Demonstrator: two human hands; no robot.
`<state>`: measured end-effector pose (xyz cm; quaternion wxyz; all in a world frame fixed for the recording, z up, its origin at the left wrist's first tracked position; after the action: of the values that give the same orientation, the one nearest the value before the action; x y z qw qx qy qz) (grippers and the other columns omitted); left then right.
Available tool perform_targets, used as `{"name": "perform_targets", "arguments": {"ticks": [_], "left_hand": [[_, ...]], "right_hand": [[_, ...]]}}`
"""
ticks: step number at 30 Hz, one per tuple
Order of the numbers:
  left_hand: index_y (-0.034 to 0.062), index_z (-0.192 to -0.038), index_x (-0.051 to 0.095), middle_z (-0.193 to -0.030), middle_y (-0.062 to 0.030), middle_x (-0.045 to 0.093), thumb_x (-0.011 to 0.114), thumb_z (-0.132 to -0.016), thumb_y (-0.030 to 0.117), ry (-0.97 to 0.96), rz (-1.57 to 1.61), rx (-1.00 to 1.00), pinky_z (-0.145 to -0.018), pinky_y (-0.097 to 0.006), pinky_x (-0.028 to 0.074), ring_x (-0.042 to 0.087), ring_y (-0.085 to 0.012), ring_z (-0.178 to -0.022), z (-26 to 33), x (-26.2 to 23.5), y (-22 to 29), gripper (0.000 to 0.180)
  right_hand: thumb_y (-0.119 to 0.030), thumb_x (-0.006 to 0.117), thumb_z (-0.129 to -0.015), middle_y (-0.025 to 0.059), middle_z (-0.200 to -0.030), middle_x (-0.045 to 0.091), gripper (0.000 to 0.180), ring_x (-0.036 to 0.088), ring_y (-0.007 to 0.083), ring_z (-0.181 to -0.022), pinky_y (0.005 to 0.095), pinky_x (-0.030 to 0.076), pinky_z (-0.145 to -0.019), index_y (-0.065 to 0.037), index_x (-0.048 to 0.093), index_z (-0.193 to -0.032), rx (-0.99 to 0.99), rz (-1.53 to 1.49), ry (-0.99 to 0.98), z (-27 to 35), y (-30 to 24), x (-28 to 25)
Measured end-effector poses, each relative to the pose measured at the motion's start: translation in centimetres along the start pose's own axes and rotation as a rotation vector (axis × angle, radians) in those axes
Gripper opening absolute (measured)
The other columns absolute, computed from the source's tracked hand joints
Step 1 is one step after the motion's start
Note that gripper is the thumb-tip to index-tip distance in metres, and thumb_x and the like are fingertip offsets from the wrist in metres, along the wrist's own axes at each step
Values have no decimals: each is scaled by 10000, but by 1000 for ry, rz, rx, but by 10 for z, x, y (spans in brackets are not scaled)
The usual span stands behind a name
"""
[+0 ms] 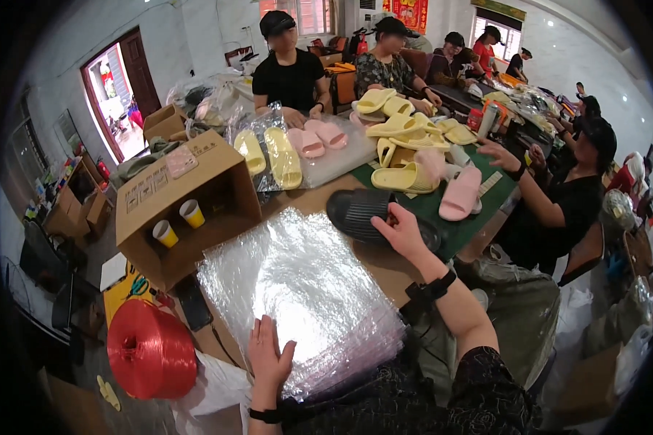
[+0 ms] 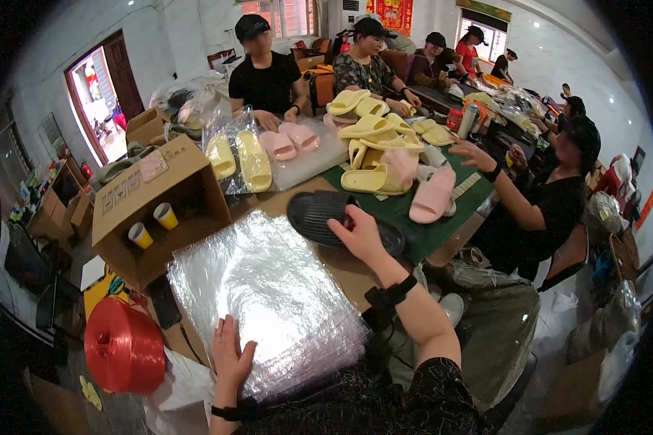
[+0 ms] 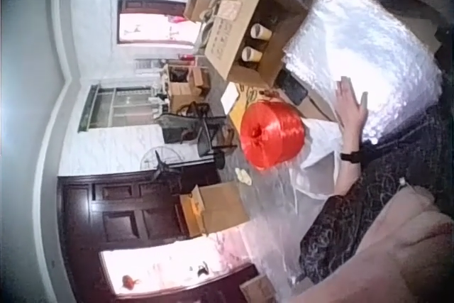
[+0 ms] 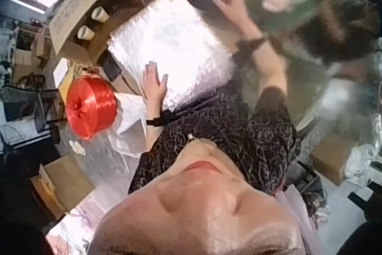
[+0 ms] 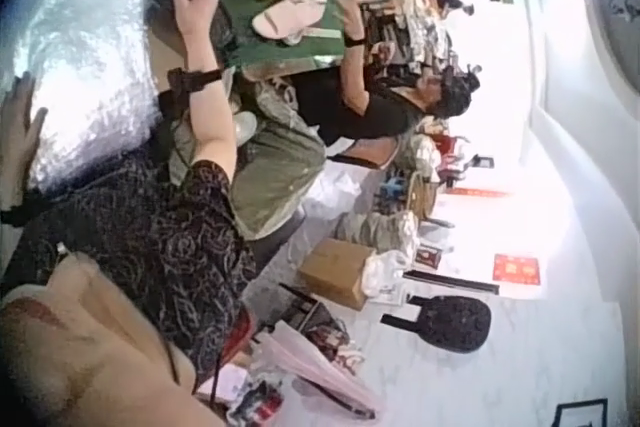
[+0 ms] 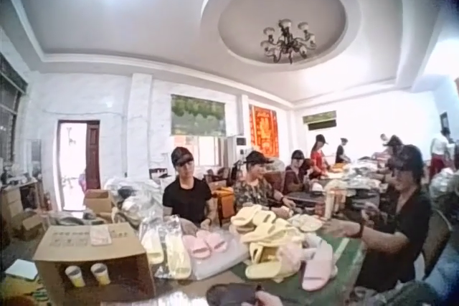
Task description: The recorder is placing pairs of slippers into plastic bags at a manufacturing workbench.
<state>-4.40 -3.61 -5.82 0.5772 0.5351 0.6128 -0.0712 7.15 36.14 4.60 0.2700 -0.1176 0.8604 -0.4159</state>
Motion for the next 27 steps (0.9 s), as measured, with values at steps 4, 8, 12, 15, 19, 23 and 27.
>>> {"name": "perform_targets", "arguments": {"ticks": [4,8,12,15,19,23,27], "left_hand": [[-45,-1454,426,-1492,-237,466,692,-870,333,-7,5,-20,-1188,-533,238,359,-440,-1427,-1,-4,8,745],[-52,-1441,434,-1499,-239,456,687,-878,339,-22,7,-31,-1193,-523,232,344,-440,-1437,1,-6,9,731],[-53,-1437,433,-1501,-240,450,679,-882,342,-45,-36,-27,-1197,-523,223,338,-438,-1441,3,-3,3,724],[-52,-1451,415,-1502,-240,448,675,-882,351,-35,-2,-45,-1198,-524,219,336,-438,-1441,1,-5,8,744],[-31,-1480,389,-1500,-257,446,678,-865,320,-41,2,-46,-1176,-524,265,361,-479,-1411,-4,-8,11,765],[-18,-1482,397,-1501,-251,449,661,-881,358,-3,-11,-26,-1173,-536,261,365,-472,-1410,0,-2,3,756],[-38,-1455,424,-1491,-260,457,661,-890,370,8,-17,0,-1178,-535,257,368,-451,-1418,1,-1,0,736]], "right_hand": [[-196,783,-846,48,-673,482,344,457,142,-599,305,398,-554,2,502,-826,-58,-66,-22,16,-73,20],[-196,761,-883,30,-706,522,307,470,98,-615,279,411,-561,11,535,-864,12,-198,-128,29,-108,35],[-188,724,-926,26,-771,607,253,523,61,-667,249,448,-590,29,597,-951,49,-328,-329,45,-116,69],[-228,757,-890,51,-737,567,304,514,109,-633,290,440,-577,19,581,-908,25,-175,-422,59,-91,100],[-259,766,-864,119,-713,555,346,558,234,-632,353,449,-590,15,556,-853,-77,-153,-646,89,-87,122],[-313,748,-869,141,-712,577,377,579,276,-640,388,464,-607,14,563,-835,45,1,-616,102,-55,125],[-321,752,-860,121,-683,596,348,587,278,-629,378,475,-608,2,622,-858,94,104,-597,98,-43,110]]}}
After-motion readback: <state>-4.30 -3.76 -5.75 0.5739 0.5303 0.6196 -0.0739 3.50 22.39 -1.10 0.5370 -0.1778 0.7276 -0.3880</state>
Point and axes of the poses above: each hand's wrist, its own z-axis away from the middle knuckle, its own x-axis out of the palm, y = z × x, the point moved 3 cm from there along -z, towards the middle knuckle
